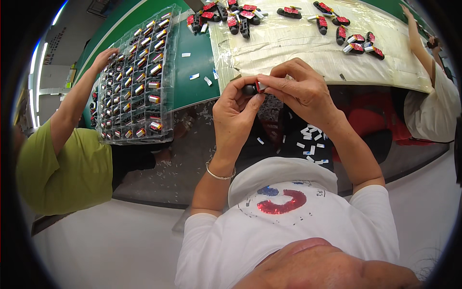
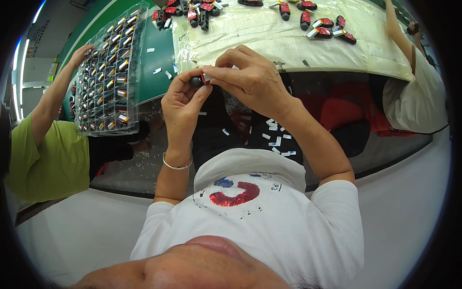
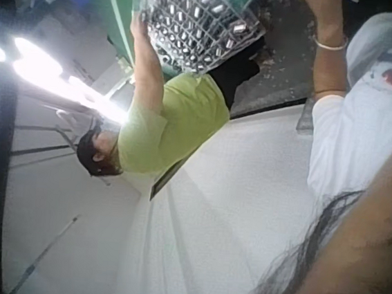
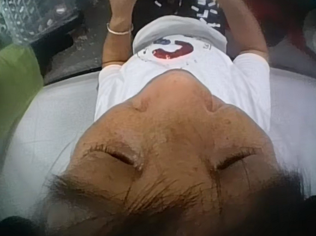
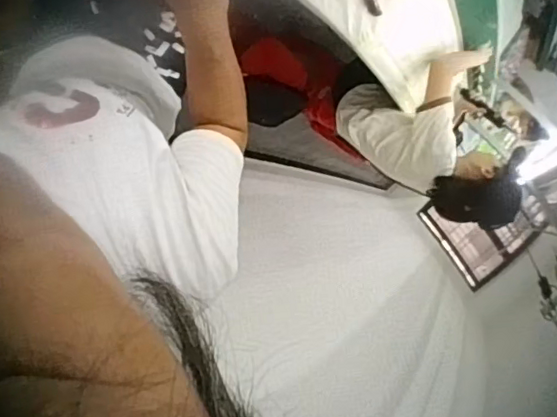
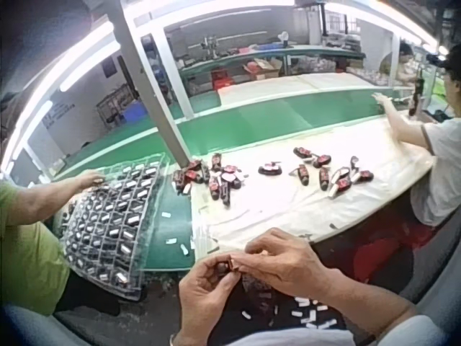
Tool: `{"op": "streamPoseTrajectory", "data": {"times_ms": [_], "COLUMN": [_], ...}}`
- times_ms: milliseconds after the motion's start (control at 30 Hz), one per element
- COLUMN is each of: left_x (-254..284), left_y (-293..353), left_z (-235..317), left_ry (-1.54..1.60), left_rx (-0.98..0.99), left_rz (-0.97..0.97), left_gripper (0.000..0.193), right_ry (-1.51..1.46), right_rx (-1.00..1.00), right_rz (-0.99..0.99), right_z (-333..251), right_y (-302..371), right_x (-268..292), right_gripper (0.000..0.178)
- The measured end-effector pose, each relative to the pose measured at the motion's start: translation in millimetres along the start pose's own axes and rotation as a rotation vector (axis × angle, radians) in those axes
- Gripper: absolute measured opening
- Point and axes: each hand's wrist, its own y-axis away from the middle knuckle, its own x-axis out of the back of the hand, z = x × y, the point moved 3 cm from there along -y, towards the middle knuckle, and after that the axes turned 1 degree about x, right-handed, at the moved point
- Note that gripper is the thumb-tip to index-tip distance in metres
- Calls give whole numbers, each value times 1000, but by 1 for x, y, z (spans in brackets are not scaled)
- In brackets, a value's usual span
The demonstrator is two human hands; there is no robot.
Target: Assembling small plastic key fob housings by attaching red internal components and organizing them in a storage tray.
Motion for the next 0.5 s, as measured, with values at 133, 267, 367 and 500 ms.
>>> {"op": "streamPoseTrajectory", "data": {"times_ms": [133, 267, 367, 500], "left_x": [5, 4, 0, -4], "left_y": [6, 3, -1, 5], "left_z": [2, -3, -12, -9], "left_ry": [-2, 27, 74, 95], "left_rx": [-1, -6, -91, -140], "left_rz": [3, 18, 61, 65], "left_gripper": [29, 28, 25, 22], "right_ry": [5, -10, -223, -698], "right_rx": [-95, -165, -235, -470], "right_rz": [-3, 32, 50, 97], "right_z": [-12, -13, -3, 9], "right_y": [0, 6, 14, 26], "right_x": [-1, -6, -12, -14], "right_gripper": [28, 29, 26, 35]}}
